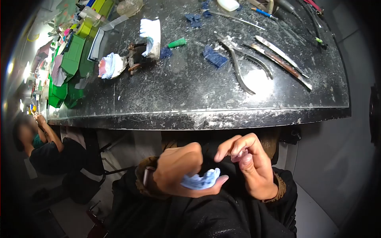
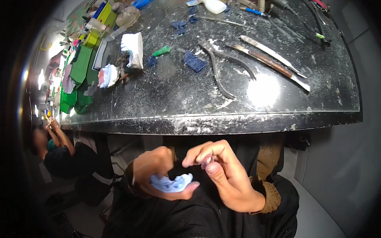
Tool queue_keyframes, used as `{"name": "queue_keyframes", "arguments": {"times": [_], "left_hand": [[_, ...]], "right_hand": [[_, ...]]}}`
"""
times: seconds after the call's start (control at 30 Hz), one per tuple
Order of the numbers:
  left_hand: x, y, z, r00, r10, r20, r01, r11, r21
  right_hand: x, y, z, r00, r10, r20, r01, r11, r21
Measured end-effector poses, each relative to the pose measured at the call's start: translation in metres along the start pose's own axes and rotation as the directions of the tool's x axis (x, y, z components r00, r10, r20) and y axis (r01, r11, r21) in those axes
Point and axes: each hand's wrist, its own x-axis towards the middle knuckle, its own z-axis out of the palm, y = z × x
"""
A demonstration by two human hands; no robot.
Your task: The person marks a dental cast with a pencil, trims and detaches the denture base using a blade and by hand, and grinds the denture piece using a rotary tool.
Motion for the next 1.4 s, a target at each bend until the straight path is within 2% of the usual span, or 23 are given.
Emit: {"name": "queue_keyframes", "arguments": {"times": [0.07,0.1,0.17,0.23,0.3,0.33,0.43,0.53,0.8,0.9,1.13,1.23,1.33,1.4], "left_hand": [[-0.006,-0.017,0.002,0.986,0.094,-0.141,-0.101,0.994,-0.042],[-0.006,-0.024,0.001,0.946,0.173,-0.273,-0.194,0.98,-0.051],[0.004,-0.031,-0.013,0.931,0.23,-0.282,-0.24,0.971,-0.001],[0.01,-0.051,-0.024,0.92,0.271,-0.283,-0.326,0.93,-0.17],[0.012,-0.047,-0.019,0.907,0.245,-0.343,-0.306,0.942,-0.136],[0.012,-0.045,-0.018,0.899,0.23,-0.373,-0.292,0.949,-0.118],[0.019,-0.047,-0.02,0.887,0.327,-0.325,-0.362,0.93,-0.054],[0.024,-0.049,-0.024,0.899,0.347,-0.266,-0.352,0.936,0.033],[0.045,-0.045,-0.02,0.964,0.214,-0.156,-0.153,0.931,0.332],[0.05,-0.046,-0.019,0.985,0.142,-0.095,-0.098,0.923,0.371],[0.049,-0.048,-0.018,0.997,0.042,-0.065,-0.019,0.944,0.328],[0.051,-0.052,-0.019,0.995,0.083,-0.059,-0.058,0.939,0.339],[0.052,-0.051,-0.023,0.989,0.135,-0.057,-0.098,0.898,0.43],[0.051,-0.051,-0.024,0.989,0.129,-0.078,-0.086,0.906,0.414]], "right_hand": [[0.002,0.002,-0.007,0.998,-0.057,-0.011,0.058,0.99,0.125],[0.002,0.0,-0.009,0.997,-0.075,-0.02,0.077,0.984,0.162],[0.001,0.001,-0.011,0.999,-0.037,0.013,0.031,0.947,0.32],[0.001,0.003,-0.013,0.999,-0.018,0.045,0.0,0.931,0.366],[0.001,0.005,-0.013,0.998,-0.003,0.065,-0.026,0.896,0.443],[0.002,-0.002,-0.007,0.992,0.119,-0.031,-0.092,0.89,0.447],[0.002,0.006,-0.014,0.999,0.017,0.044,-0.036,0.878,0.478],[0.003,0.007,-0.016,0.999,0.007,0.041,-0.025,0.88,0.474],[0.01,0.006,-0.02,1.0,-0.015,0.006,0.01,0.89,0.455],[0.012,0.006,-0.022,0.999,-0.033,-0.005,0.032,0.896,0.443],[0.017,0.007,-0.023,0.998,-0.057,-0.015,0.058,0.903,0.426],[0.018,0.008,-0.023,0.998,-0.057,-0.014,0.057,0.908,0.414],[0.02,0.008,-0.021,0.998,-0.055,-0.038,0.066,0.911,0.408],[0.02,0.009,-0.022,0.994,-0.093,-0.065,0.111,0.924,0.366]]}}
